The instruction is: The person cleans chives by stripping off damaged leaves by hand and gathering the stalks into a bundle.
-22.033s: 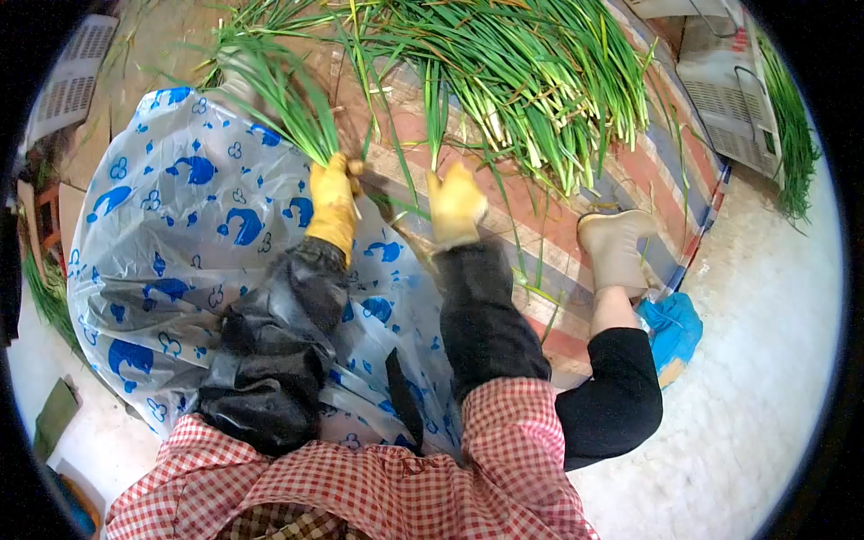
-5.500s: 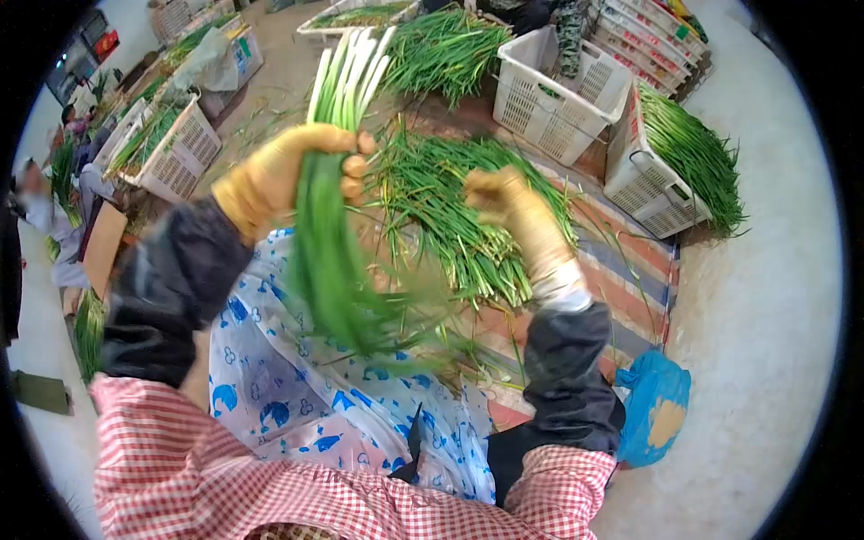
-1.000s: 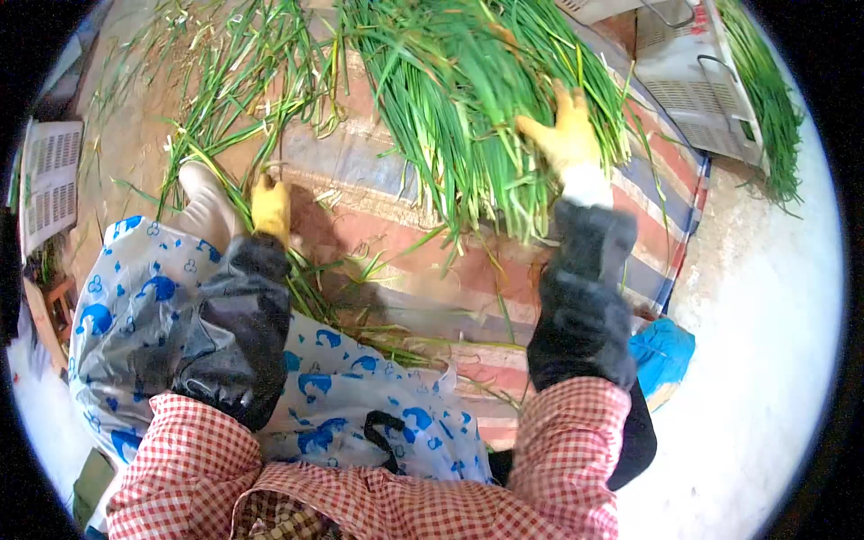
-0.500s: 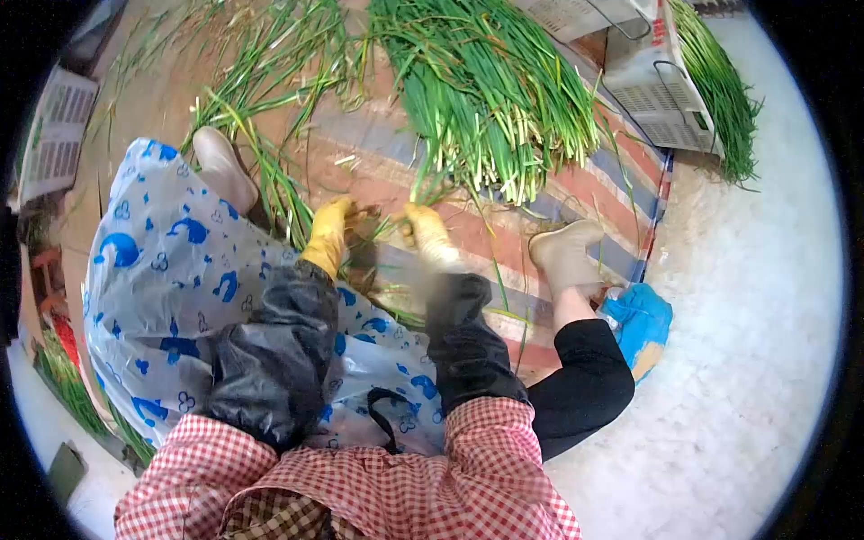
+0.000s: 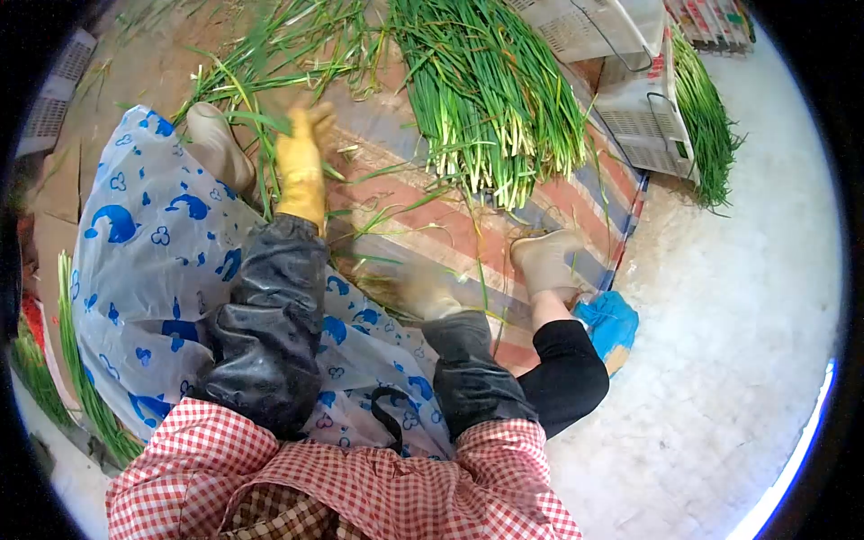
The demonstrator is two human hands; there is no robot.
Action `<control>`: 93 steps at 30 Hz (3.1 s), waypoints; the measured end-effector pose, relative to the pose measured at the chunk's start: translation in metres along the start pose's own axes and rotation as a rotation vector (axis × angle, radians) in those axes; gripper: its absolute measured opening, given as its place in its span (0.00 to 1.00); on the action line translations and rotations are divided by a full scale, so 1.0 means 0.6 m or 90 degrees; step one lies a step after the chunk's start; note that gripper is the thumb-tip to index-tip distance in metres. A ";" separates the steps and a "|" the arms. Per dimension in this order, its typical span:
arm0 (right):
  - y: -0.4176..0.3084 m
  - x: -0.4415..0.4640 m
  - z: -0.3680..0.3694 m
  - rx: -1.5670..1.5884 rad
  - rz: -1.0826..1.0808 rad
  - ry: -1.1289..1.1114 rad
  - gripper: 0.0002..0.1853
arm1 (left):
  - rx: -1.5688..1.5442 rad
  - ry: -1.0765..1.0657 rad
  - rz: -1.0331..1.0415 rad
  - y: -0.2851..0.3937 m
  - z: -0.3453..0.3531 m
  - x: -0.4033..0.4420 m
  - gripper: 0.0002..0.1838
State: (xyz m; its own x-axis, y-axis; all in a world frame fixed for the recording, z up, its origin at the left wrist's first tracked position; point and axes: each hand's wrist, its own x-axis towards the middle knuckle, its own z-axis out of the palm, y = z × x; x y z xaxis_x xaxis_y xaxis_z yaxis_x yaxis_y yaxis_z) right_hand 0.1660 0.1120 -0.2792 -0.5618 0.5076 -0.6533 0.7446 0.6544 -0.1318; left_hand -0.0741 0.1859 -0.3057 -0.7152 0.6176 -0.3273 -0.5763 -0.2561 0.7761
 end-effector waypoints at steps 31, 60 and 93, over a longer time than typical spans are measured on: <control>-0.018 0.096 -0.099 0.875 0.409 -0.020 0.21 | 0.113 -0.268 -0.523 -0.072 -0.058 0.022 0.16; 0.017 0.171 -0.082 0.517 0.141 0.138 0.21 | 0.157 -0.167 -0.570 -0.123 -0.084 0.046 0.13; -0.046 0.137 -0.118 0.113 -0.022 0.301 0.07 | 0.074 -0.275 -0.584 -0.125 -0.087 0.020 0.17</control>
State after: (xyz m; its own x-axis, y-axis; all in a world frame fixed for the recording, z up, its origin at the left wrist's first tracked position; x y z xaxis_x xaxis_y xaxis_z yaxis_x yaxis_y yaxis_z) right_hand 0.0736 0.1751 -0.2762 -0.6585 0.7122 -0.2431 0.7494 0.5907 -0.2992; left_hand -0.0600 0.1735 -0.3958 0.1997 0.7611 -0.6171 -0.7717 0.5103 0.3797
